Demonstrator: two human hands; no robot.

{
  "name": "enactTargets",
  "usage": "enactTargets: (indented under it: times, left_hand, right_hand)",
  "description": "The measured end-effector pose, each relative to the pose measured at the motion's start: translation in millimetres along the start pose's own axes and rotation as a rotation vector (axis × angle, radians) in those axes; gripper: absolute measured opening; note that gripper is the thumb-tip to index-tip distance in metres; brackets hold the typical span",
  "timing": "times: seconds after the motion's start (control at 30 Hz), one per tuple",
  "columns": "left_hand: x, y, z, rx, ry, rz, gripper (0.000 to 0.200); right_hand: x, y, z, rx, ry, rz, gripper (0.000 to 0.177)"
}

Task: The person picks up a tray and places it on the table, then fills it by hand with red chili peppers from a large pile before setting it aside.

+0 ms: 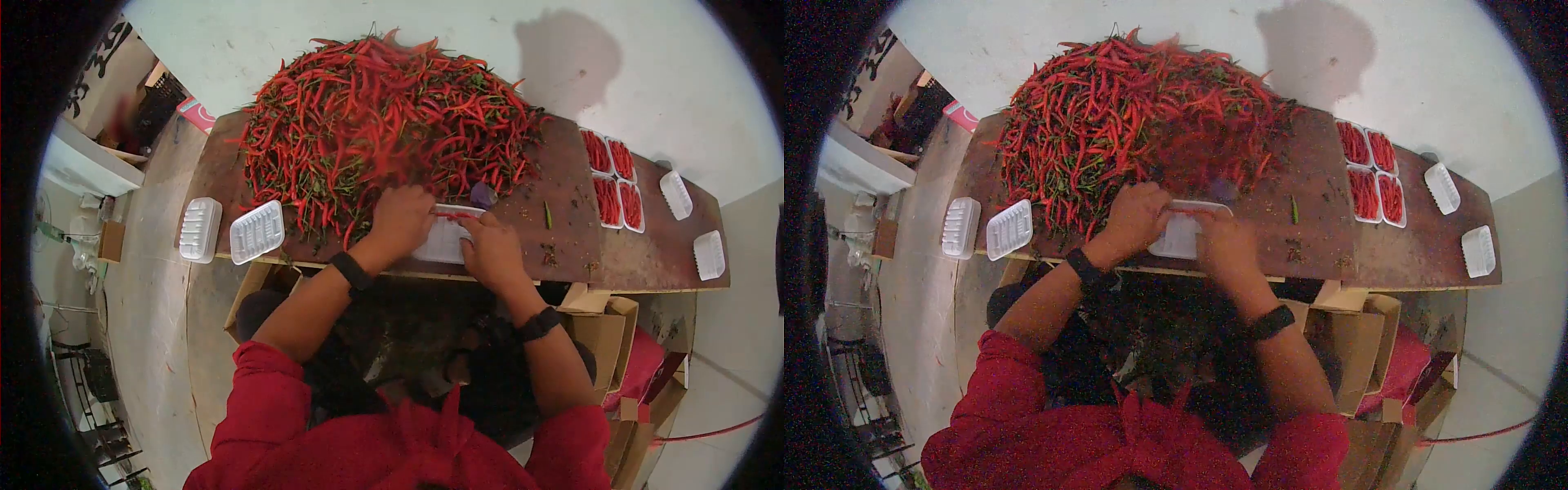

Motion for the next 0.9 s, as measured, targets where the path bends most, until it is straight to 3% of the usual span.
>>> enactTargets:
  times: [0.2,0.63,0.83,0.9]
  left_hand:
    - [0,1,-2,0.076,0.011,-0.026,0.018]
    - [0,-2,0,0.037,0.011,-0.012,0.016]
    - [6,6,-8,0.113,0.013,-0.008,0.013]
    - [11,10,-22,0.011,0.005,-0.037,0.012]
  right_hand:
    - [1,0,3,0.019,-0.03,0.001,0.034]
    - [-1,-1,6,0.025,-0.041,-0.021,0.037]
    - [0,2,4,-0.027,-0.023,-0.046,0.031]
    - [0,4,4,-0.03,-0.03,-0.045,0.03]
Point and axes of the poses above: each hand's wrist, its own y-axis towards the middle knuckle, its own z-axis out of the palm, x = y × z, the point moved 4 cm from there along y, towards the middle knuckle, and after that the axes turned 11 degrees about -x, right-handed, at the moved point
